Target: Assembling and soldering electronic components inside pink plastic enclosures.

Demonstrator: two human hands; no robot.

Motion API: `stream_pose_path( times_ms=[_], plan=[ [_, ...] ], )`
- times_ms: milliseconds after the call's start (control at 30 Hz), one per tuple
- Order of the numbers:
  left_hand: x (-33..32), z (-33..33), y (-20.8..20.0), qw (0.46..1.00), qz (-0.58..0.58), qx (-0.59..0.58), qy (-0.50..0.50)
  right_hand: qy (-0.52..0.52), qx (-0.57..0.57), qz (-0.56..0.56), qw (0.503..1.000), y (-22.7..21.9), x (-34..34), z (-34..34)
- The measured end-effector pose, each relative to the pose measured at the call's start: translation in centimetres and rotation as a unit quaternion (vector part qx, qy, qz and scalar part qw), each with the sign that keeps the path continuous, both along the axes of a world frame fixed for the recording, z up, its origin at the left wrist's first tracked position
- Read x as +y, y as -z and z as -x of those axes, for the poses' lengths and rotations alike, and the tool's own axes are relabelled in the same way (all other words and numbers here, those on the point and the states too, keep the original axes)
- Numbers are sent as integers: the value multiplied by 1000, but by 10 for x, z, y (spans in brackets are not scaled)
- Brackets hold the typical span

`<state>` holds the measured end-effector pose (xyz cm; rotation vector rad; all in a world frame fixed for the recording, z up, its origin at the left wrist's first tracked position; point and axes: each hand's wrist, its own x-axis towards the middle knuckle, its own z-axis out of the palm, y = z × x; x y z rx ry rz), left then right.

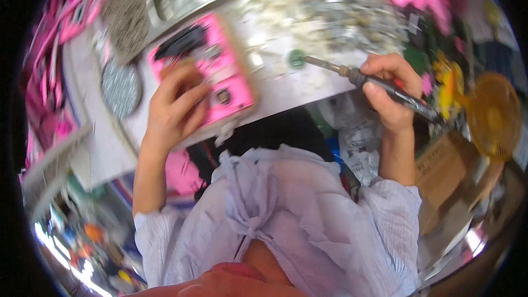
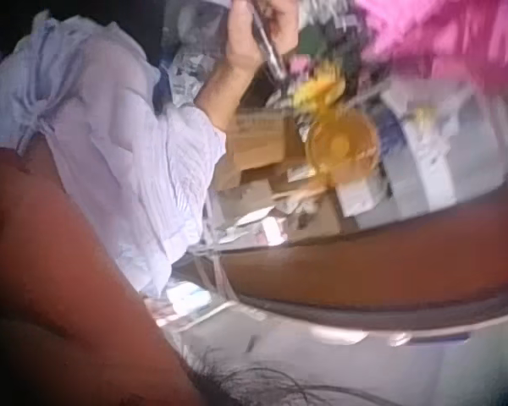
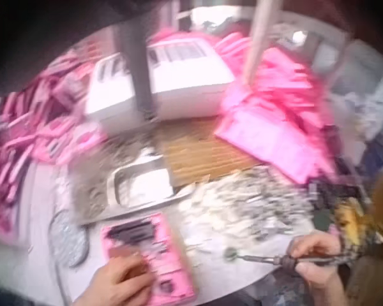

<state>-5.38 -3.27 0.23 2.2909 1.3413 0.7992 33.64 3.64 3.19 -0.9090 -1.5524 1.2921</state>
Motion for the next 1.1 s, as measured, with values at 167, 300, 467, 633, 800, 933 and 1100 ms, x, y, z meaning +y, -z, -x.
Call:
stream_pose_path(
  times_ms=[167,300,467,633,800,933,1100],
  plan=[
    [-13,-4,8,998,-45,19,-33,276,72,-52,957,-41,3,-106],
    [-8,-11,10,999,-44,12,-20,474,-38,-146,867,-73,-1,-172],
    [-8,-12,7,998,-53,12,-23,460,-106,-106,875,-45,54,-174],
    [1,-6,17,997,-80,-10,-12,429,-136,44,892,-11,97,-176],
    [-9,-2,2,998,-57,-8,-30,305,251,234,889,9,50,-158],
    [-18,-1,5,993,-82,5,-82,185,-22,151,971,12,6,-26],
    [2,-13,3,972,-172,30,-155,-16,-221,-107,969,17,27,126]
  ],
)
